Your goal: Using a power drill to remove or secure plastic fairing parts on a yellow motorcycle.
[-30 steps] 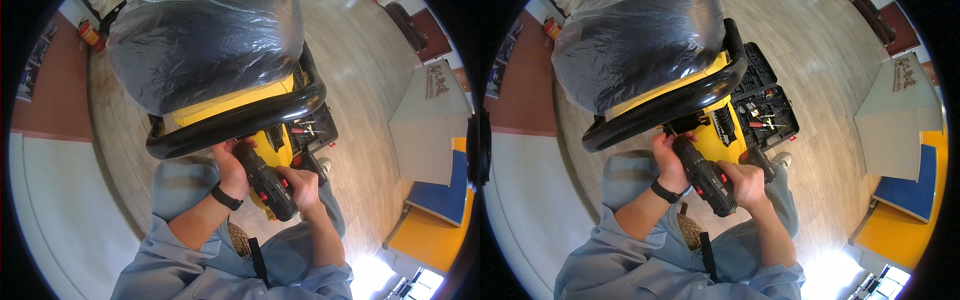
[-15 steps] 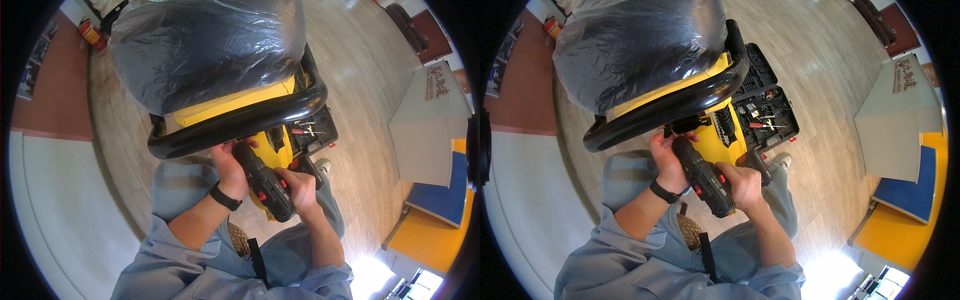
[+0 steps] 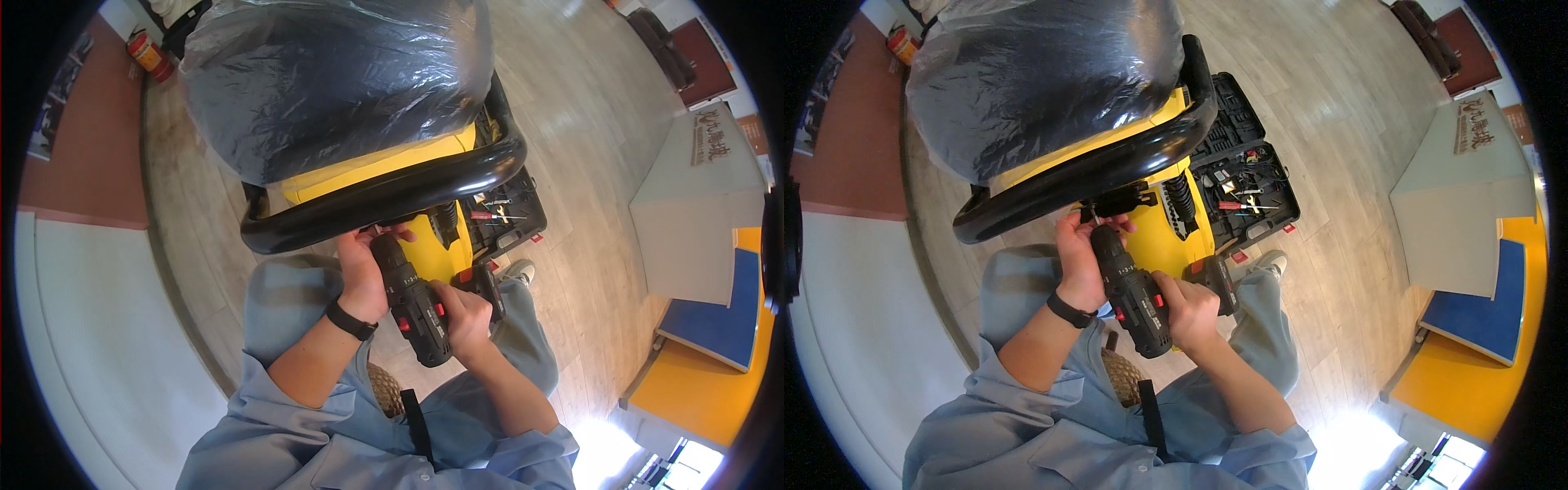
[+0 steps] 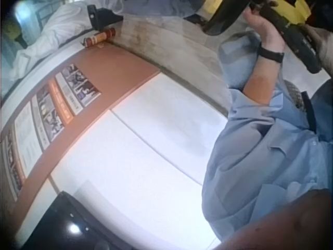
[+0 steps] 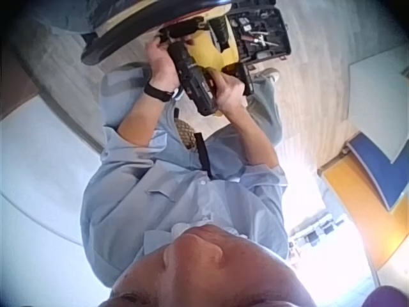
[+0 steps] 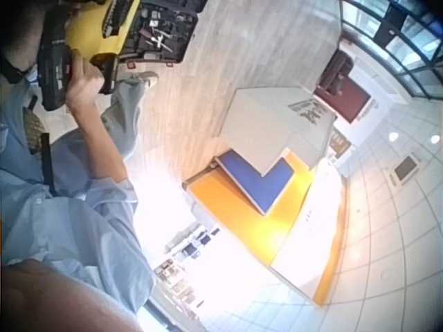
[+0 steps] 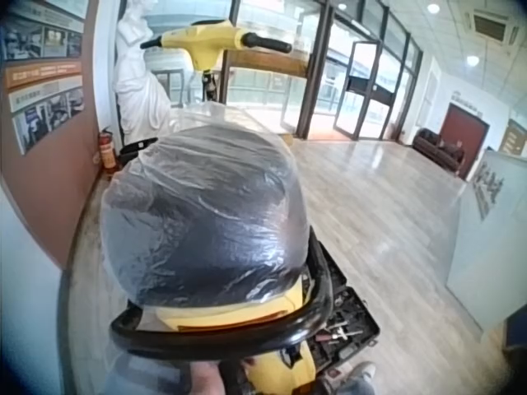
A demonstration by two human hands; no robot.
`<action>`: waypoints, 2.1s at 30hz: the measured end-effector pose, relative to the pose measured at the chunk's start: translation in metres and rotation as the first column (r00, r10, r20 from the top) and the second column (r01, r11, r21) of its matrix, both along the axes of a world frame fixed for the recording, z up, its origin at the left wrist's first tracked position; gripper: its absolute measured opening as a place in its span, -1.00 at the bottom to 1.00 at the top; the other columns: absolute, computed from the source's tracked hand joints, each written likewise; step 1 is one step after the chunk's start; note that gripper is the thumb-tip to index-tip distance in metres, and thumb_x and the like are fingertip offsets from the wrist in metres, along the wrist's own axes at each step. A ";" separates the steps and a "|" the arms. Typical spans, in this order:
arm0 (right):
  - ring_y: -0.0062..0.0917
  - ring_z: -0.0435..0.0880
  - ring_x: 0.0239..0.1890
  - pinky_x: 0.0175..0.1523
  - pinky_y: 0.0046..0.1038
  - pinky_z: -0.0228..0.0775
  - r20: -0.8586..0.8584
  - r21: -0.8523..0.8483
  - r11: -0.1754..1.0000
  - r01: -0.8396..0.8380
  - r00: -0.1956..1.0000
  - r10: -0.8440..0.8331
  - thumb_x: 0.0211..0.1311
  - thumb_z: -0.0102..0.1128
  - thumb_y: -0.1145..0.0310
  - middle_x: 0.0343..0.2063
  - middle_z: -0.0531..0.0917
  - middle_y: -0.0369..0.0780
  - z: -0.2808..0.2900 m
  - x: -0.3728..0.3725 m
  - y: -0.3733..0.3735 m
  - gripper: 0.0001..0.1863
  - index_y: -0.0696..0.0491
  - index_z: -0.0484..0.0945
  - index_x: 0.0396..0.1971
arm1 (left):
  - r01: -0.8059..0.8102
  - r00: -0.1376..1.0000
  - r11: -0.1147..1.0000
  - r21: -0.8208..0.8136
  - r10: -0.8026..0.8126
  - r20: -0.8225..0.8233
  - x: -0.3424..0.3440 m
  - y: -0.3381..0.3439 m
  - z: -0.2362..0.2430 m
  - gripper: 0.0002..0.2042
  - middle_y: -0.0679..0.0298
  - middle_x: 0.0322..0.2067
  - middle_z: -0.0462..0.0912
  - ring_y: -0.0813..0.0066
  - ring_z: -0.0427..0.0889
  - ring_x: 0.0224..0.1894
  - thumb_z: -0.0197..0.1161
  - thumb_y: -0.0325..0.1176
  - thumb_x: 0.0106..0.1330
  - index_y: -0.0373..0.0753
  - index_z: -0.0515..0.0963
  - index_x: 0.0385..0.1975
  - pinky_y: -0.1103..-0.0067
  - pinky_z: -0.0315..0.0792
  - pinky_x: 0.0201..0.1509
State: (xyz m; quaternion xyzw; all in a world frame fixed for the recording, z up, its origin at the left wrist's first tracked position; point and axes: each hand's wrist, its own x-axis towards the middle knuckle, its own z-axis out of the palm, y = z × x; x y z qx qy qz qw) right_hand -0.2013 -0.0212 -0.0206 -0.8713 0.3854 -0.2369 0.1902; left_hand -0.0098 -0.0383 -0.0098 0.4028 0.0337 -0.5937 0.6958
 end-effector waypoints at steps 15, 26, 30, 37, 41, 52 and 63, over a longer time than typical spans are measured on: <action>-0.49 0.56 -0.61 -0.48 -0.44 0.33 -0.217 -0.196 0.981 -0.001 0.975 -0.042 -0.11 0.23 0.40 -0.66 0.46 -0.33 0.030 0.006 -0.001 -0.62 -0.01 0.63 -0.16 | 0.081 0.996 0.996 0.044 -0.080 -0.030 0.010 0.002 -0.005 -0.54 0.10 -0.32 0.69 0.29 0.64 -0.26 -0.27 -0.03 0.40 -0.25 0.50 -0.39 0.51 0.49 -0.25; -0.41 0.58 -0.60 -0.46 -0.40 0.37 -0.122 -0.123 0.992 0.032 0.991 -0.047 -0.10 0.25 0.41 -0.62 0.52 -0.28 0.016 -0.002 0.000 -0.62 0.02 0.63 -0.16 | 0.013 0.998 0.999 0.046 -0.010 -0.065 -0.001 -0.003 -0.001 -0.44 0.09 -0.35 0.66 0.35 0.58 -0.30 -0.29 0.04 0.39 -0.33 0.56 -0.23 0.53 0.45 -0.17; -0.40 0.59 -0.59 -0.45 -0.38 0.40 -0.117 -0.128 0.992 -0.020 0.993 0.005 -0.12 0.27 0.39 -0.62 0.53 -0.28 0.015 -0.003 -0.007 -0.60 0.03 0.62 -0.15 | -0.005 0.996 1.000 0.026 0.008 -0.091 0.000 -0.001 -0.004 -0.43 0.08 -0.35 0.66 0.35 0.58 -0.29 -0.29 0.05 0.38 -0.32 0.57 -0.25 0.53 0.45 -0.14; -0.40 0.60 -0.59 -0.44 -0.39 0.42 -0.156 -0.130 0.989 -0.076 0.986 0.056 -0.14 0.28 0.38 -0.62 0.53 -0.28 0.015 -0.008 -0.011 -0.58 0.03 0.62 -0.14 | 0.010 0.989 0.997 0.079 0.002 -0.149 0.002 -0.003 -0.003 -0.42 0.07 -0.35 0.66 0.36 0.58 -0.30 -0.27 0.07 0.37 -0.33 0.57 -0.26 0.53 0.46 -0.20; -0.41 0.60 -0.59 -0.43 -0.40 0.42 -0.132 -0.145 0.988 -0.044 0.991 0.025 -0.14 0.28 0.38 -0.62 0.53 -0.29 0.013 -0.006 -0.009 -0.59 0.03 0.62 -0.15 | 0.024 0.991 0.999 0.044 -0.018 -0.130 0.001 -0.002 -0.004 -0.44 0.08 -0.34 0.67 0.37 0.59 -0.29 -0.25 0.06 0.37 -0.32 0.57 -0.26 0.54 0.46 -0.21; -0.42 0.58 -0.60 -0.44 -0.39 0.41 -0.109 -0.149 0.985 -0.084 0.992 0.068 -0.13 0.28 0.37 -0.63 0.51 -0.29 0.008 -0.006 -0.014 -0.58 0.04 0.61 -0.14 | 0.033 0.997 0.999 0.026 -0.031 -0.065 0.002 -0.001 -0.002 -0.51 0.17 -0.33 0.69 0.39 0.64 -0.26 -0.24 0.01 0.40 -0.25 0.56 -0.29 0.54 0.47 -0.24; -0.27 0.65 -0.51 -0.36 -0.33 0.46 -0.134 -0.047 0.999 -0.008 0.991 0.002 -0.13 0.30 0.44 -0.55 0.61 -0.20 0.010 -0.002 -0.003 -0.59 0.09 0.59 -0.15 | 0.061 0.997 0.991 0.119 -0.054 -0.064 0.003 -0.003 0.006 -0.52 0.20 -0.31 0.70 0.38 0.67 -0.23 -0.23 0.04 0.41 -0.21 0.54 -0.30 0.53 0.47 -0.25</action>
